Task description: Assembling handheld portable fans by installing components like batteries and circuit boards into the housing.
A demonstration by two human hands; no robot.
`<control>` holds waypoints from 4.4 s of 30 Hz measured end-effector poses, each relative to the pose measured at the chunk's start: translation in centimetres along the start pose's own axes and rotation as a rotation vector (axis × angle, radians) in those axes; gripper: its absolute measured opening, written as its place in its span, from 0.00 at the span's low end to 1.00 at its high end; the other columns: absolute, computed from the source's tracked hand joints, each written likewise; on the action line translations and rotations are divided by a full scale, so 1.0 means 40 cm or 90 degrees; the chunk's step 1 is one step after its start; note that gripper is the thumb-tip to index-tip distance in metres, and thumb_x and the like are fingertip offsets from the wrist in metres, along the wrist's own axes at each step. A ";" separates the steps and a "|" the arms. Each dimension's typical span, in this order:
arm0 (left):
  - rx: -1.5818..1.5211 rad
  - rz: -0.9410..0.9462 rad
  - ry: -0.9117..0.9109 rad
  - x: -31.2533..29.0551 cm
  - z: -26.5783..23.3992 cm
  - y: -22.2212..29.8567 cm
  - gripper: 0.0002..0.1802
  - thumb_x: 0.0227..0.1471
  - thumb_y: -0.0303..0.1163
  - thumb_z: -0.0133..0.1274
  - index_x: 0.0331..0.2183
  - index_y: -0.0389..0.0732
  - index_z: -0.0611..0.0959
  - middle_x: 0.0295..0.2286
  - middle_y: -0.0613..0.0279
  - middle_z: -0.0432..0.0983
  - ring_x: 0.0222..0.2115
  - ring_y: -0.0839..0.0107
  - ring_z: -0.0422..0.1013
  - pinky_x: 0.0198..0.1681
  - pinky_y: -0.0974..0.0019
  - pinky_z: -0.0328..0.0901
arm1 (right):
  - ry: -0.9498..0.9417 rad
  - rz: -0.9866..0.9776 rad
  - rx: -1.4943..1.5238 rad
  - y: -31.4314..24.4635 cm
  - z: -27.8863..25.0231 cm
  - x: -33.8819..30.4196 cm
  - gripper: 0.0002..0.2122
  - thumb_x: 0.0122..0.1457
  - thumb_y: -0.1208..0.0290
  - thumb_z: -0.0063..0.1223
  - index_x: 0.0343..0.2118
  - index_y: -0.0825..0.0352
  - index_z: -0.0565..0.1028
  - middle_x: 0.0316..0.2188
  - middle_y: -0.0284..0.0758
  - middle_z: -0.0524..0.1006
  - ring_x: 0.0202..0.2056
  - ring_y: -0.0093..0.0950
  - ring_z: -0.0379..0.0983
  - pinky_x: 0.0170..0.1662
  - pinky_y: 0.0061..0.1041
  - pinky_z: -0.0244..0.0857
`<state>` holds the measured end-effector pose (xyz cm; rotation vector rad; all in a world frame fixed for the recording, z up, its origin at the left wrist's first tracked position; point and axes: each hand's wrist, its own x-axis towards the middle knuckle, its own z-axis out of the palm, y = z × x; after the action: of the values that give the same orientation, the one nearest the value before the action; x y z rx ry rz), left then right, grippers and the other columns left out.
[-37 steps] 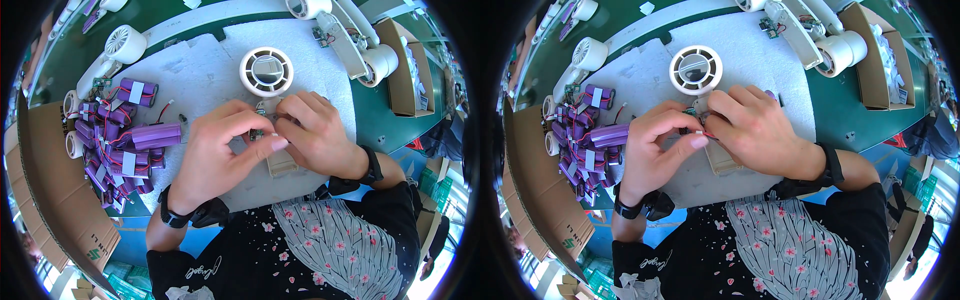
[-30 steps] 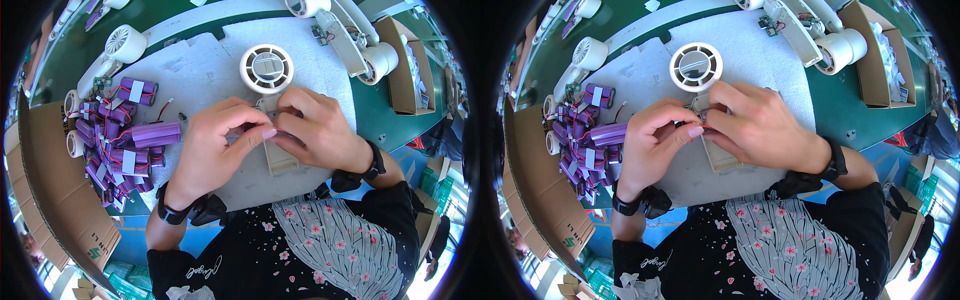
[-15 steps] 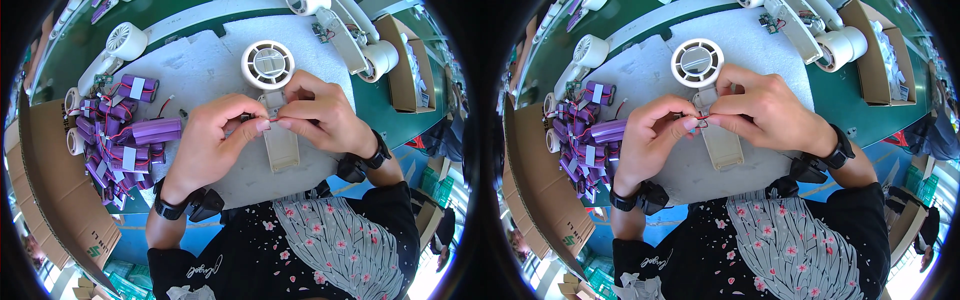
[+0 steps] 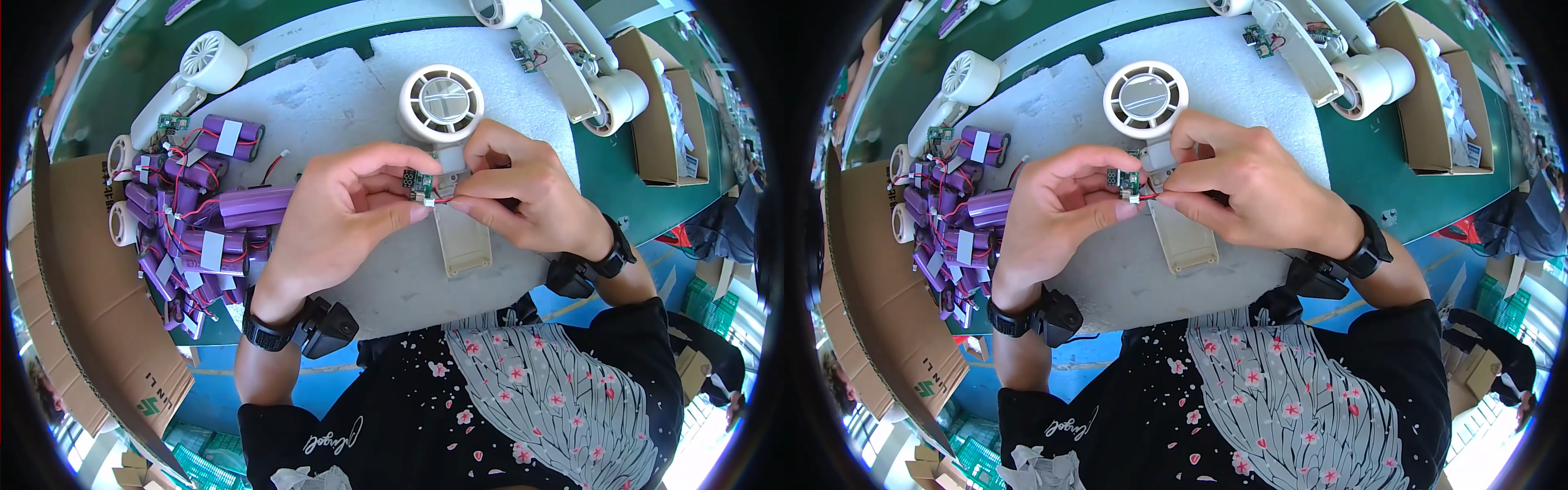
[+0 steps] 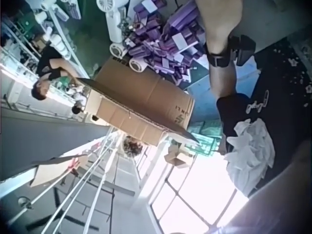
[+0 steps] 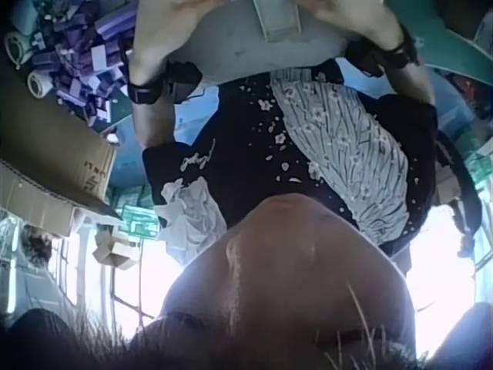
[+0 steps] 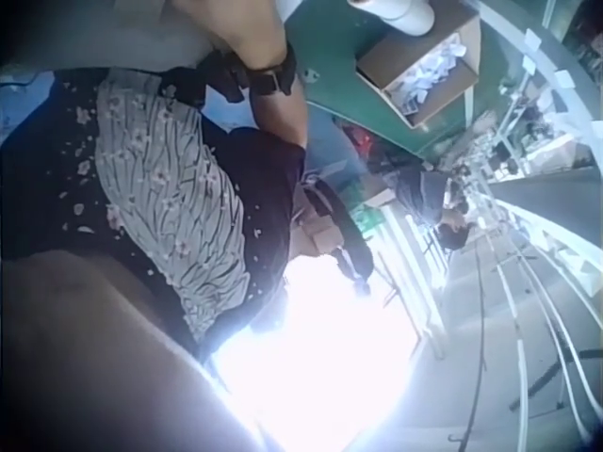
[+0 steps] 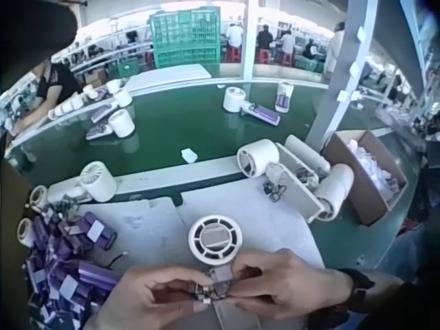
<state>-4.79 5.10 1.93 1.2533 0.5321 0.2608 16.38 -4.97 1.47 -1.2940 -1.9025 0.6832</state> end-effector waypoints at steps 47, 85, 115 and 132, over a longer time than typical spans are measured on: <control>0.277 0.288 0.203 0.016 0.042 -0.050 0.20 0.41 0.16 0.60 0.41 0.37 0.83 0.32 0.56 0.80 0.28 0.69 0.79 0.32 0.70 0.72 | 0.157 0.051 -0.018 -0.008 0.030 -0.002 0.18 0.46 0.80 0.68 0.42 0.68 0.77 0.32 0.34 0.76 0.22 0.16 0.71 0.22 0.13 0.63; 0.191 0.134 0.124 0.007 0.069 -0.046 0.23 0.47 0.15 0.57 0.47 0.36 0.75 0.40 0.64 0.74 0.34 0.79 0.72 0.36 0.74 0.68 | 0.130 0.119 -0.046 -0.041 0.016 -0.001 0.08 0.50 0.83 0.62 0.35 0.70 0.78 0.30 0.34 0.75 0.23 0.18 0.74 0.25 0.15 0.65; 0.199 0.132 0.234 0.022 0.108 -0.066 0.16 0.42 0.18 0.54 0.37 0.39 0.76 0.23 0.60 0.74 0.21 0.72 0.72 0.26 0.70 0.67 | 0.120 0.045 -0.090 -0.022 0.017 -0.004 0.09 0.44 0.80 0.67 0.31 0.67 0.80 0.29 0.34 0.73 0.25 0.24 0.71 0.25 0.20 0.63; 0.242 0.197 0.154 0.007 0.089 -0.065 0.18 0.46 0.12 0.51 0.41 0.37 0.77 0.37 0.63 0.76 0.31 0.78 0.73 0.33 0.75 0.67 | 0.134 0.046 -0.156 -0.032 0.020 -0.001 0.09 0.47 0.80 0.65 0.33 0.69 0.80 0.28 0.34 0.74 0.22 0.21 0.71 0.24 0.19 0.64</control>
<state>-2.97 1.50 0.16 1.6882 0.6112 0.5984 15.04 -5.47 1.97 -1.5288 -1.8153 0.3391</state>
